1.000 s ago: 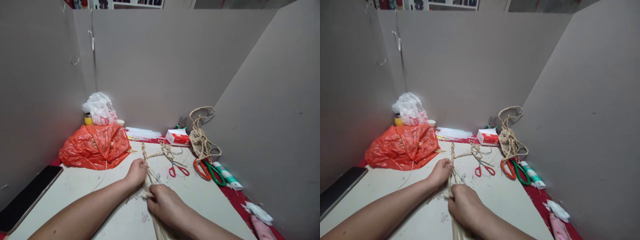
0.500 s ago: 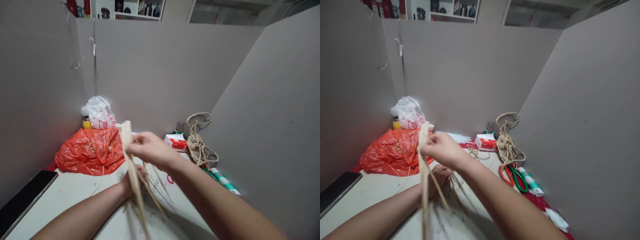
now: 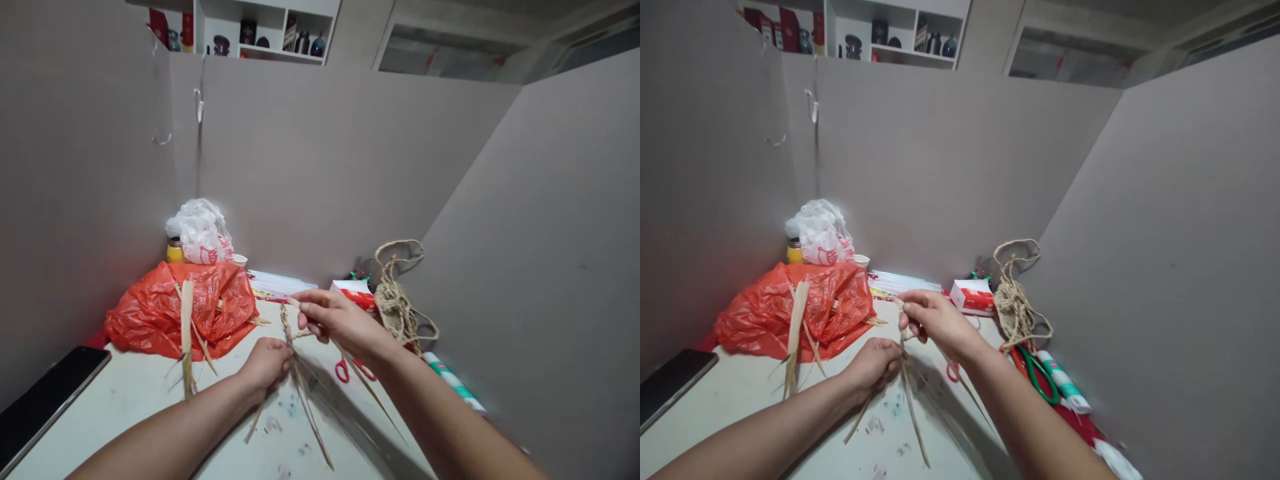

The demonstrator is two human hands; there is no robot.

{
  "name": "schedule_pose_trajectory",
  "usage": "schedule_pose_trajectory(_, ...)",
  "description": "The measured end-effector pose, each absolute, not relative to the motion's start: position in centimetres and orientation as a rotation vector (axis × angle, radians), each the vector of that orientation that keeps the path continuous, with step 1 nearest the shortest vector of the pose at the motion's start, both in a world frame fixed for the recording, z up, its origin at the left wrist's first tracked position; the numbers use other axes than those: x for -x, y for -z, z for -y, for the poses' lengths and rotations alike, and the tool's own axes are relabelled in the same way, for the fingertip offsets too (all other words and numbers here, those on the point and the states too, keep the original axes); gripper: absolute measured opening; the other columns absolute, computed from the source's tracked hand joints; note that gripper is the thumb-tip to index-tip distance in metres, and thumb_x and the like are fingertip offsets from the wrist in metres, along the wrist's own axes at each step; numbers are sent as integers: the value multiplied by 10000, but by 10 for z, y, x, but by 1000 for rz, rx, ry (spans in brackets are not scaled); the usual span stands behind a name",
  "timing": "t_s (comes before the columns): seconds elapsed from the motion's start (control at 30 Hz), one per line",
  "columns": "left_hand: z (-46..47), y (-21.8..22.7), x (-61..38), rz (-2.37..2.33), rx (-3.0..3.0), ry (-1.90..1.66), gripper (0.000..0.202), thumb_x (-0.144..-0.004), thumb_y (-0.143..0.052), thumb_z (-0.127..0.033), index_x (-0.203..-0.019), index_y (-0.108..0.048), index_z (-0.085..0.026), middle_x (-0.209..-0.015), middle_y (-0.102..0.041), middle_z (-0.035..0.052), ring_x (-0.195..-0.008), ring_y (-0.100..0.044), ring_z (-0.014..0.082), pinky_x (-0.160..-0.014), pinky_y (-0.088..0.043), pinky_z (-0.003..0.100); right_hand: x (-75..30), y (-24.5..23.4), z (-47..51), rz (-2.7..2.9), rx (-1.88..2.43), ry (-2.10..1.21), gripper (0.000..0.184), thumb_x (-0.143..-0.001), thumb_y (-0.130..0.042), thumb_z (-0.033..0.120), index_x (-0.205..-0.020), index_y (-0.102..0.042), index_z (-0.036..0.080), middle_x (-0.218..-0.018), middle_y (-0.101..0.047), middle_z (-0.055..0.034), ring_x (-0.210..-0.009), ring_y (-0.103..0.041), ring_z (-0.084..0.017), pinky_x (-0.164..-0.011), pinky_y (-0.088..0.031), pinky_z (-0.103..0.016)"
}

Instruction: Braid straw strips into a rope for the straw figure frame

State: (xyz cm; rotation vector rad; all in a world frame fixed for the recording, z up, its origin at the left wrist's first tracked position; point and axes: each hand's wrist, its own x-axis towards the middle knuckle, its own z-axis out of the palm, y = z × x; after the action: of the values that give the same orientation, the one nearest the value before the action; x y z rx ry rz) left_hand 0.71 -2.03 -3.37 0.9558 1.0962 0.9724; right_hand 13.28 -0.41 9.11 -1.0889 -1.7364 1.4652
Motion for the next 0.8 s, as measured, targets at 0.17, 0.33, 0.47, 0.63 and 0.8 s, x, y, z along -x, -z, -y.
schedule_pose_trajectory(0.17, 19, 31, -1, -1001, -905, -943, 237, -656, -607, -355, -614, -457, -176, -423, -339, -100, -313, -163, 18, -340, -70, 195, -157, -48, 27, 1609, 1175, -1547, 278, -704, -611, 398, -800, -465, 183, -674, -622, -9, -484, -478, -84, -420, -329, -183)
schedule_pose_trajectory(0.33, 17, 32, 1, -982, -871, -956, 201, -621, -622, -310, -702, -535, -148, -472, -412, -89, -324, -173, 3, -344, -72, 180, -153, 0, 22, 1580, 1312, -1248, 222, -656, -633, 341, -627, -513, 156, -558, -520, 25, -493, -415, -80, -466, -318, -207)
schedule_pose_trajectory(0.47, 16, 32, 2, -951, -867, -953, 152, -635, -603, -271, -690, -553, -139, -470, -413, -80, -325, -164, 4, -344, -57, 185, -153, 13, 21, 1499, 1287, -1265, 228, -639, -658, 336, -625, -527, 149, -567, -506, 26, -529, -418, -84, -509, -322, -217)
schedule_pose_trajectory(0.63, 16, 32, 3, -927, -874, -949, 167, -653, -612, -282, -705, -561, -131, -492, -436, -65, -332, -168, 5, -336, -63, 187, -150, 15, 22, 1350, 1316, -1418, 226, -657, -623, 300, -608, -451, 161, -536, -533, 20, -470, -430, -67, -473, -318, -200)
schedule_pose_trajectory(0.8, 17, 31, 4, -896, -884, -926, 204, -676, -631, -317, -707, -554, -131, -477, -420, -71, -334, -155, 3, -334, -59, 183, -148, 14, 23, 1261, 1345, -1530, 202, -647, -613, 281, -646, -448, 164, -539, -595, -3, -458, -506, -81, -458, -370, -192)
